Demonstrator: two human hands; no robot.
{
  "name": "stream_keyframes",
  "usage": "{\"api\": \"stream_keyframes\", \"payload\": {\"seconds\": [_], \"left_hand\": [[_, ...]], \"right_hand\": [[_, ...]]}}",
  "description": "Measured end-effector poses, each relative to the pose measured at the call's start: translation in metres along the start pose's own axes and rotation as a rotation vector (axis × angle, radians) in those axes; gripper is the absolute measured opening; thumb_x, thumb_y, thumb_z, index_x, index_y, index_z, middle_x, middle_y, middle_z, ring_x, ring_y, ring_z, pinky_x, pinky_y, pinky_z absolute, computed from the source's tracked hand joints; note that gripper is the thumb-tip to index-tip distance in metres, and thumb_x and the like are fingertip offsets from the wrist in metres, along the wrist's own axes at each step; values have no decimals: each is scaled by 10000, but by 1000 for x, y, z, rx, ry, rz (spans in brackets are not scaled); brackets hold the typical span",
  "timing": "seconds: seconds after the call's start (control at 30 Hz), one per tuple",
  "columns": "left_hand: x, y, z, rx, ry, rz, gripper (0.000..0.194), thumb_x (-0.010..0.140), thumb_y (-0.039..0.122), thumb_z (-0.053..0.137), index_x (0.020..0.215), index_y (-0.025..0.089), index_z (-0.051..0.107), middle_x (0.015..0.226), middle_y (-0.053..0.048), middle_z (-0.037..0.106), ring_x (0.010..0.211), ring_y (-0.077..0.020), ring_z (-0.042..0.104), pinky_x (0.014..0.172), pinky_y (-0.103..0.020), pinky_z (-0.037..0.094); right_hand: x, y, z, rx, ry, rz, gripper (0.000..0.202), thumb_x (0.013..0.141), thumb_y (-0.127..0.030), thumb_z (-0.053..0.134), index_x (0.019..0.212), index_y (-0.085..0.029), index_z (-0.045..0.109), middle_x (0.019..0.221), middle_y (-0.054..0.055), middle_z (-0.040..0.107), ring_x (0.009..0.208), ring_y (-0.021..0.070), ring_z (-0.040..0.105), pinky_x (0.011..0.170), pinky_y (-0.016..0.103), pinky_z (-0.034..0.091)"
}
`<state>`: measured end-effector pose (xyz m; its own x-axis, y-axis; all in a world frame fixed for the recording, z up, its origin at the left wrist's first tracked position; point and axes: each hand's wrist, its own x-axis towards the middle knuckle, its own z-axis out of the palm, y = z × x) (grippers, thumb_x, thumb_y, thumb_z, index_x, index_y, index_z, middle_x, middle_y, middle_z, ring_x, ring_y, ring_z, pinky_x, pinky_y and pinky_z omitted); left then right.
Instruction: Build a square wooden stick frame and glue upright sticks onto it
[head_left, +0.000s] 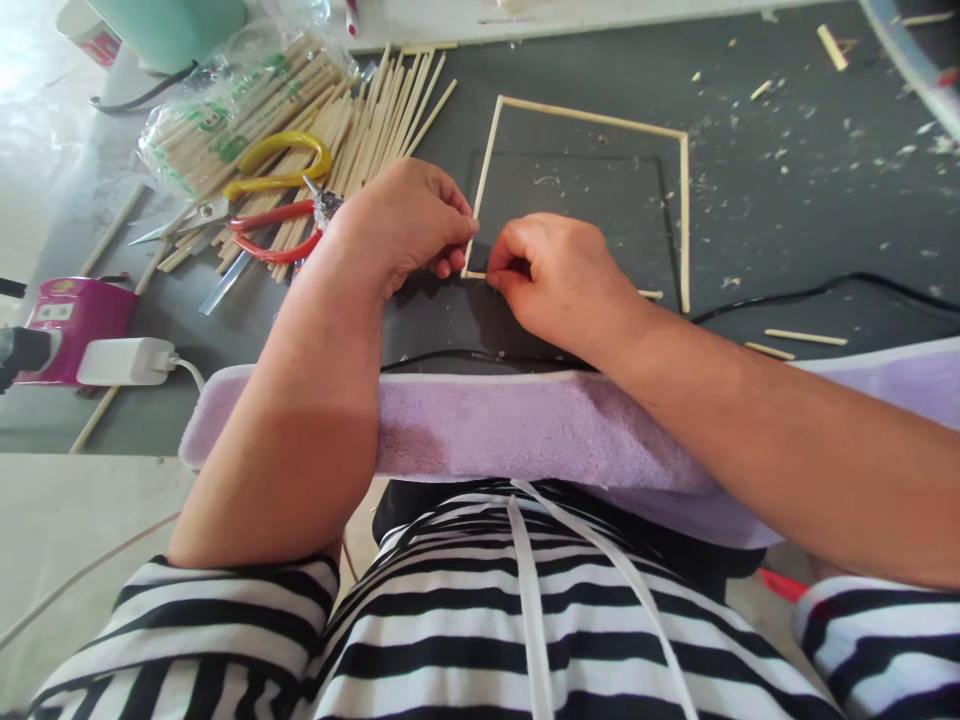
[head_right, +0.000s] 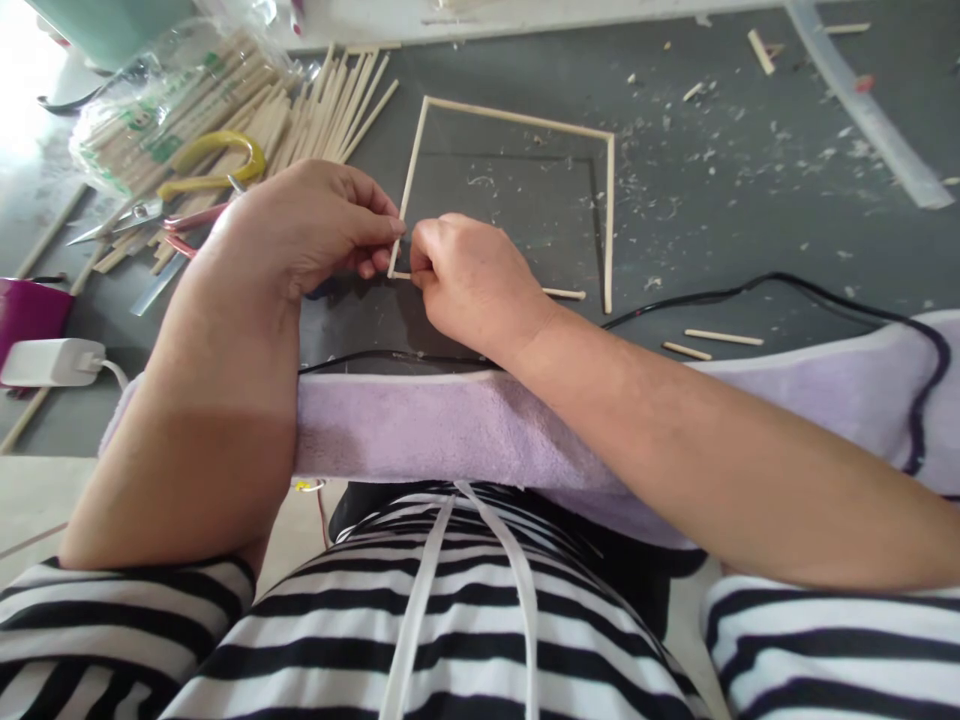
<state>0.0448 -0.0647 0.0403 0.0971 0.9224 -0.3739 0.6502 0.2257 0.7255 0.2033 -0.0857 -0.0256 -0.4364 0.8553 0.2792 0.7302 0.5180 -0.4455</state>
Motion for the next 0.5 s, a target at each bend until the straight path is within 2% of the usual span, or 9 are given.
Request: {"api": "stream_keyframes", "payload": {"seconds": [0.5], "left_hand": [[1, -2, 0, -58, -20, 25, 122, 852, 61, 559, 766, 147, 571, 541, 24, 536, 495, -88, 494, 549, -223, 375]], "right_hand": [[0, -1, 0, -5, -1, 2, 122, 919, -220, 562, 814, -220, 624, 844, 64, 668, 842, 237, 630, 765, 374, 487]]}}
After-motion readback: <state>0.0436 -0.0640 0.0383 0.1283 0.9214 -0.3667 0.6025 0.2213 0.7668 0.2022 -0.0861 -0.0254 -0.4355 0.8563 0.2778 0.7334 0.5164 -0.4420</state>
